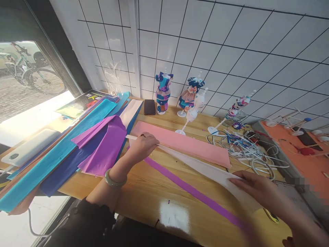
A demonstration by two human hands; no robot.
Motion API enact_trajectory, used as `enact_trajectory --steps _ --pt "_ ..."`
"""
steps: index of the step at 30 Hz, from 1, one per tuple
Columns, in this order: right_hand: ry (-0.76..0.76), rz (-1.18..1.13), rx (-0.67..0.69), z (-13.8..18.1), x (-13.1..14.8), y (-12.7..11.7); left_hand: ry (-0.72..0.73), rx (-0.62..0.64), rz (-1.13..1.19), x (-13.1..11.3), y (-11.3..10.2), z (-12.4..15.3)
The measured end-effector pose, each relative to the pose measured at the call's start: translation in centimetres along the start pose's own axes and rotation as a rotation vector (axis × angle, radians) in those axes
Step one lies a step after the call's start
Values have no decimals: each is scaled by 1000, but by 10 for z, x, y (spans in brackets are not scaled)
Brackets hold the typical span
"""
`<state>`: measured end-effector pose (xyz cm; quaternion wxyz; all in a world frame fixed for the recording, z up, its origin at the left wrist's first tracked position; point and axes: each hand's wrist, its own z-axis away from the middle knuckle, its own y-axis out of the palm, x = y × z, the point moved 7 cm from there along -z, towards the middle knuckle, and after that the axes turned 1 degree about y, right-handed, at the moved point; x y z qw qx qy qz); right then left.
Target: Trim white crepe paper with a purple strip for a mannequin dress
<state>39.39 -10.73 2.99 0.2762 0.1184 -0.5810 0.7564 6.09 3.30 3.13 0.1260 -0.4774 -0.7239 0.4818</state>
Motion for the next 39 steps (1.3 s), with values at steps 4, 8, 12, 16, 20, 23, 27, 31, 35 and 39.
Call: enact_trajectory --steps 4,8,12,16,20,23,27,31,35,39 --pt "140 -225 146 7 -28 1 -147 70 61 20 -8 8" --pt "196 -367 174 1 -54 6 -313 103 156 42 -10 15" --pt "175 -275 55 -11 -67 5 -429 146 144 59 -3 20" --pt "20 -61 -119 -22 -66 0 -452 166 51 65 7 19" --pt "-48 77 -164 -27 -78 7 -435 177 -31 65 17 17" --pt "-86 227 -292 -24 -84 6 -423 188 -51 67 22 18" --pt "-274 310 -459 -2 -51 13 -349 109 -101 67 17 17" --pt "-246 163 -198 18 -8 53 -277 -58 -151 58 2 13" --pt "-161 104 31 28 15 87 -151 -63 33 28 5 6" --pt "-117 69 129 30 18 97 -73 152 205 -11 28 2"
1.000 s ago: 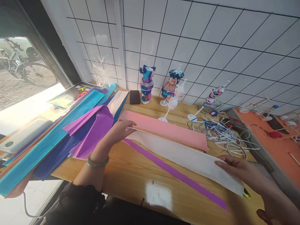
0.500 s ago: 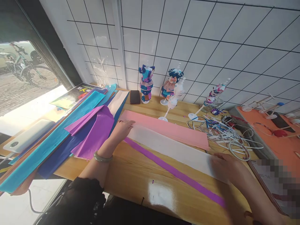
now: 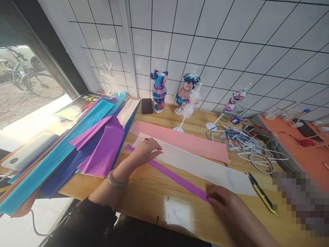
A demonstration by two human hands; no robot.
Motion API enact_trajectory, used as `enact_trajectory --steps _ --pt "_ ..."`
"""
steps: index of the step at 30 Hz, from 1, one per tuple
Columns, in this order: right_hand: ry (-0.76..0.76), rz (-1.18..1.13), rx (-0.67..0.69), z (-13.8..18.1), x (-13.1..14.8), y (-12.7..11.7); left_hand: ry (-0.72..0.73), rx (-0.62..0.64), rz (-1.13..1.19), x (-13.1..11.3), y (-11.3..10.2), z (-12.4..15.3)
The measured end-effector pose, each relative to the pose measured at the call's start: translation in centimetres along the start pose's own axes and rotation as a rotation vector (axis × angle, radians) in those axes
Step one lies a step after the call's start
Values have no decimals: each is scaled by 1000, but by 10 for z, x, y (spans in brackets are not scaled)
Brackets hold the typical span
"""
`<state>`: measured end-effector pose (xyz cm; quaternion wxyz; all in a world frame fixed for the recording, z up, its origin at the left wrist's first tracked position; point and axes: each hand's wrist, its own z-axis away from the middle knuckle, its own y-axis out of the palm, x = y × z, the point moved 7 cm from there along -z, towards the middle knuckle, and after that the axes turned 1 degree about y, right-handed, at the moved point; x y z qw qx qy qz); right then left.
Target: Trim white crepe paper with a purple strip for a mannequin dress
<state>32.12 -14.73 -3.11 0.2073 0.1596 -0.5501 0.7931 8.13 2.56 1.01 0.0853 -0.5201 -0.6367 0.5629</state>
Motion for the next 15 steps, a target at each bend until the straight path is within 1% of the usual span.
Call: enact_trajectory --steps 3,5,8,10,15 --pt "-27 -3 13 2 6 -1 72 213 49 -22 27 0" --pt "-42 0 -2 4 10 -3 129 296 40 -31 40 1" --pt "-53 -24 -5 6 10 -6 224 345 14 -41 53 3" --pt "-50 -61 -1 6 6 -8 256 365 13 -44 59 5" --pt "-6 -162 -15 2 -11 -16 227 406 67 -46 66 8"
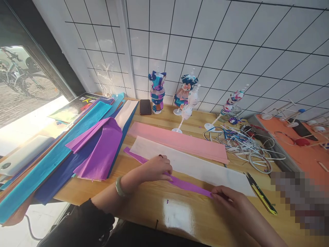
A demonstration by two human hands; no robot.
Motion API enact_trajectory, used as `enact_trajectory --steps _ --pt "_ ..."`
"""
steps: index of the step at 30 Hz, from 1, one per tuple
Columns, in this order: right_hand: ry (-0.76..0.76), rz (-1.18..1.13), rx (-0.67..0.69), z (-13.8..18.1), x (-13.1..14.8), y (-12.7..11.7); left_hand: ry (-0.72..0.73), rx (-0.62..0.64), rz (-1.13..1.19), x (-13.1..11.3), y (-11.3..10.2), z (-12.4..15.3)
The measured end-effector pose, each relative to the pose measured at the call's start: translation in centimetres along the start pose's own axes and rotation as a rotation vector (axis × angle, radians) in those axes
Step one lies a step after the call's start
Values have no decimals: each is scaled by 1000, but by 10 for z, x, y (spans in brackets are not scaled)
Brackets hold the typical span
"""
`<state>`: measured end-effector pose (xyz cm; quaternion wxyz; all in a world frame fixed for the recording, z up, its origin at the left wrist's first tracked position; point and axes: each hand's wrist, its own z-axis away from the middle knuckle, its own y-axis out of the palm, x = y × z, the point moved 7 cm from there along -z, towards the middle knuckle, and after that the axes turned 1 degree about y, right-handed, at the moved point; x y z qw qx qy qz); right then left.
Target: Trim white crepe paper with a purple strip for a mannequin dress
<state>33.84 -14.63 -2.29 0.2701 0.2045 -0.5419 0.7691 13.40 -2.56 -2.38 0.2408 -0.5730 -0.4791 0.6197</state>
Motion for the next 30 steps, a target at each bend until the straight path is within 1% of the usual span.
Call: enact_trajectory --steps 7,12,17,22,26,30 --pt "45 -102 -180 -5 -27 -22 -29 -18 10 7 2 0" --pt "77 -122 -231 -4 -41 -26 -31 1 0 6 2 0" --pt "63 -127 -245 -1 -38 -26 -44 -18 -60 1 1 -1" --pt "57 -134 -257 -1 -36 -26 -33 14 -2 -1 6 -4" --pt "74 -147 -264 1 -35 -27 -27 22 50 -5 4 -5" --pt "76 -166 -254 5 -26 -28 -113 31 140 -5 0 -3"
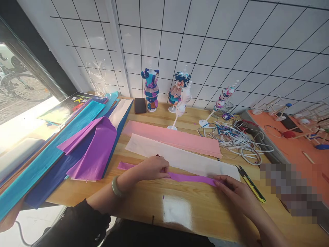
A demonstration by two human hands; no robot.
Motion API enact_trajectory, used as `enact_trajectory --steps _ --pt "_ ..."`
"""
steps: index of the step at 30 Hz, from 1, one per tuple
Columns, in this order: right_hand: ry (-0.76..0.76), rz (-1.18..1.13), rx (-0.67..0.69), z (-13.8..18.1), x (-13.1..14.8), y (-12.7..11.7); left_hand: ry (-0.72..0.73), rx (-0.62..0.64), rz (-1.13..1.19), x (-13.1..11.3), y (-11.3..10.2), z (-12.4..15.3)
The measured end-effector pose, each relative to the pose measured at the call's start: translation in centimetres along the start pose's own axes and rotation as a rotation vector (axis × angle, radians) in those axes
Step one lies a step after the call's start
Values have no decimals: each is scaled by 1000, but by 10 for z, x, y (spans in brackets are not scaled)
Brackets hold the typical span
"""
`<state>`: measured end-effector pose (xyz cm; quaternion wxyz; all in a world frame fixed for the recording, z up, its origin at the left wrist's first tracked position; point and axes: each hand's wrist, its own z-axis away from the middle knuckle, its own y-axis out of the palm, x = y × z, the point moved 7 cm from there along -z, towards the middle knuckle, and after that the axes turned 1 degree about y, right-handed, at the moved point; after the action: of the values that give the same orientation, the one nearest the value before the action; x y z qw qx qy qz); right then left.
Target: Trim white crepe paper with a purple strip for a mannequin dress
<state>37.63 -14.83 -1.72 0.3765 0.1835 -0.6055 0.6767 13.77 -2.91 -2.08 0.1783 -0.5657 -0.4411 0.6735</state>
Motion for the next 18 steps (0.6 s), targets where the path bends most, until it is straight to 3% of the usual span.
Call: enact_trajectory --steps 5,10,18 --pt "15 -23 -39 2 3 -1 -89 11 112 7 -3 5" --pt "14 -25 -16 -2 -12 -3 -101 -1 166 13 -13 11" --pt "83 -65 -73 0 -31 -21 -172 106 288 26 -22 25"
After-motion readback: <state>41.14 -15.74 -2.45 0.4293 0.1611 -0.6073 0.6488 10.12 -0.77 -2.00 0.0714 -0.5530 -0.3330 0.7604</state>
